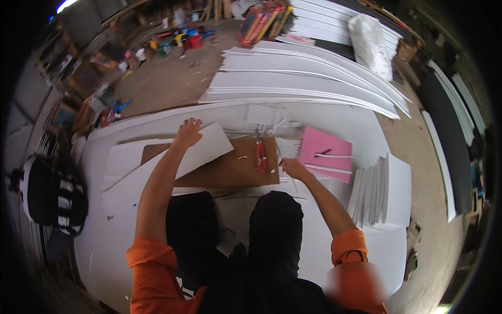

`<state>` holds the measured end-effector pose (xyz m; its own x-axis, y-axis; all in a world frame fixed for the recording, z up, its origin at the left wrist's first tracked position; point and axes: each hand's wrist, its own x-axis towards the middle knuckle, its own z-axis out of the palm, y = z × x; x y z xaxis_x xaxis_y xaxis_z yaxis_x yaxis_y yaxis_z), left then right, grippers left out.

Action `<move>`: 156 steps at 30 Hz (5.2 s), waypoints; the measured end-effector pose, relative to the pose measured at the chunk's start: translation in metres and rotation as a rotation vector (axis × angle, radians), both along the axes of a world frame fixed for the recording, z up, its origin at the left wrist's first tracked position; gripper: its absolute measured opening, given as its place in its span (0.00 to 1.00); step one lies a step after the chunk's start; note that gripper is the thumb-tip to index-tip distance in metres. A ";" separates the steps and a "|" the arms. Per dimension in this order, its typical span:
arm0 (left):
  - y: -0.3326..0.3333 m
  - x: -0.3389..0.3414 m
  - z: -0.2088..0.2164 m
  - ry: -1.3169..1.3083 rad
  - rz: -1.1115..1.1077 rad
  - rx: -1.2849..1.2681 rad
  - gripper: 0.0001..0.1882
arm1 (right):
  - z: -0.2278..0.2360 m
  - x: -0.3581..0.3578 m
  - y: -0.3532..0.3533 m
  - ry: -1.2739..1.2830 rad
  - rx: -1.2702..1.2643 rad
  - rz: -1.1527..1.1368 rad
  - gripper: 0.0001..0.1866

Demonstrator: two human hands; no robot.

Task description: The person sits on the floor and uses red-handled scissors to cut long, thin strips from white plastic sheets. They repeatedly pick up a sheet, cut a strip, and place the cut piece aside, continuing this process for multiple sheets.

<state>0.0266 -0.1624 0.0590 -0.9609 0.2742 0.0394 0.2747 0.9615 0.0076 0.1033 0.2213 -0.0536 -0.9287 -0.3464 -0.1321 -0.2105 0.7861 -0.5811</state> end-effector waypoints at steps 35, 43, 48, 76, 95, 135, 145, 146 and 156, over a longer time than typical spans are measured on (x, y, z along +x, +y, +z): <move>-0.154 0.009 -0.127 -0.348 0.209 0.311 0.39 | -0.095 -0.093 -0.167 0.246 -0.134 -0.317 0.22; -0.108 -0.004 -0.114 -0.109 0.093 0.219 0.38 | -0.068 -0.053 -0.136 0.165 0.093 -0.511 0.24; -0.089 -0.008 -0.107 0.056 0.018 0.163 0.35 | -0.073 -0.051 -0.128 -0.020 0.102 -0.671 0.25; 0.055 -0.053 -0.079 -0.019 -0.259 0.437 0.13 | 0.054 -0.018 -0.144 -0.001 0.026 -0.329 0.22; 0.055 -0.054 -0.080 -0.018 -0.265 0.401 0.15 | 0.070 -0.027 -0.167 -0.005 0.096 -0.345 0.28; 0.062 -0.036 -0.080 -0.041 -0.331 0.374 0.08 | 0.098 -0.063 -0.183 -0.330 0.217 -0.267 0.21; 0.066 -0.035 -0.061 -0.118 -0.166 0.508 0.16 | 0.077 -0.073 -0.183 -0.188 0.300 -0.113 0.16; 0.068 -0.033 -0.052 -0.230 -0.172 0.528 0.17 | 0.081 -0.065 -0.181 -0.207 0.292 -0.161 0.16; 0.068 -0.045 -0.067 -0.439 -0.305 0.685 0.17 | 0.078 -0.059 -0.180 -0.126 0.217 -0.200 0.13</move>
